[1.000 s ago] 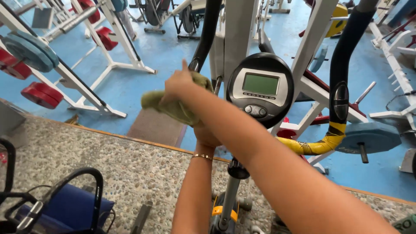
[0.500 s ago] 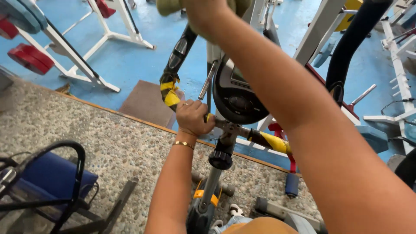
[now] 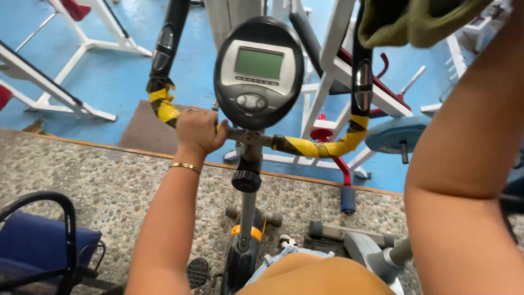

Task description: Cleaning various pieces of gym equipment using a cloth.

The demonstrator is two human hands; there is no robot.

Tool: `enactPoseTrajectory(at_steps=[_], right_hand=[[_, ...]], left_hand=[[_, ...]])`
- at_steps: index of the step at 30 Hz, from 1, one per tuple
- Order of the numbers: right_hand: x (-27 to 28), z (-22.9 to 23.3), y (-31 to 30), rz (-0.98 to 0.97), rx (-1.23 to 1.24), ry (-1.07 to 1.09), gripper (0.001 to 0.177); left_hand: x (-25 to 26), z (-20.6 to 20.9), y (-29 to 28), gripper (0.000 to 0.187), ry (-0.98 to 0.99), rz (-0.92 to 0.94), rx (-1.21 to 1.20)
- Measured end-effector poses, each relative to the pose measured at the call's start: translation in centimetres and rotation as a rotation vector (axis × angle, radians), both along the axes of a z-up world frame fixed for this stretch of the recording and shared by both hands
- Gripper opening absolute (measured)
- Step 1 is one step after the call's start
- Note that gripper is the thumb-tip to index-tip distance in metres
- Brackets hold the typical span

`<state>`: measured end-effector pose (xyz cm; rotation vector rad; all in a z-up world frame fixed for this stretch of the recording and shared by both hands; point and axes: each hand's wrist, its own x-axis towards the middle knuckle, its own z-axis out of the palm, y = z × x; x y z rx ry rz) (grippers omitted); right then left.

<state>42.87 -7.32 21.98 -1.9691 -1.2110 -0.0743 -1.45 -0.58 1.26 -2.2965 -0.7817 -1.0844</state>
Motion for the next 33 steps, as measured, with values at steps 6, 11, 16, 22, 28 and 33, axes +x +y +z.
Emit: enactPoseTrajectory(at_steps=[6,11,16,22,28,33], right_hand=[[-0.6,-11.8,-2.1,-0.235,-0.078,-0.295,0.121],[-7.8,-12.8,-11.1,-0.155,-0.113,-0.318,0.133],[-15.2,-18.1,-19.3,-0.148,-0.090,-0.317,0.116],[-22.0,-23.1,-20.8,-0.076,0.064,-0.130,0.094],[-23.9,-22.9,-12.6,0.091,0.269,-0.644,0.076],[-21.1,-20.4,-6.2,0.280,-0.427,-0.609,0.056]], left_hand=[[0.0,0.8,-0.6,0.052,0.199,0.219,-0.301],[0.1,-0.3,-0.2,0.048,0.158,0.228,-0.227],[0.7,0.5,-0.7,0.049,0.149,0.243,-0.250],[0.1,-0.4,-0.1,0.053,0.269,0.301,-0.296],[1.1,0.4,-0.6,0.050,0.163,0.269,-0.217],[1.0,-0.5,-0.3,0.049,0.004,0.202,-0.041]])
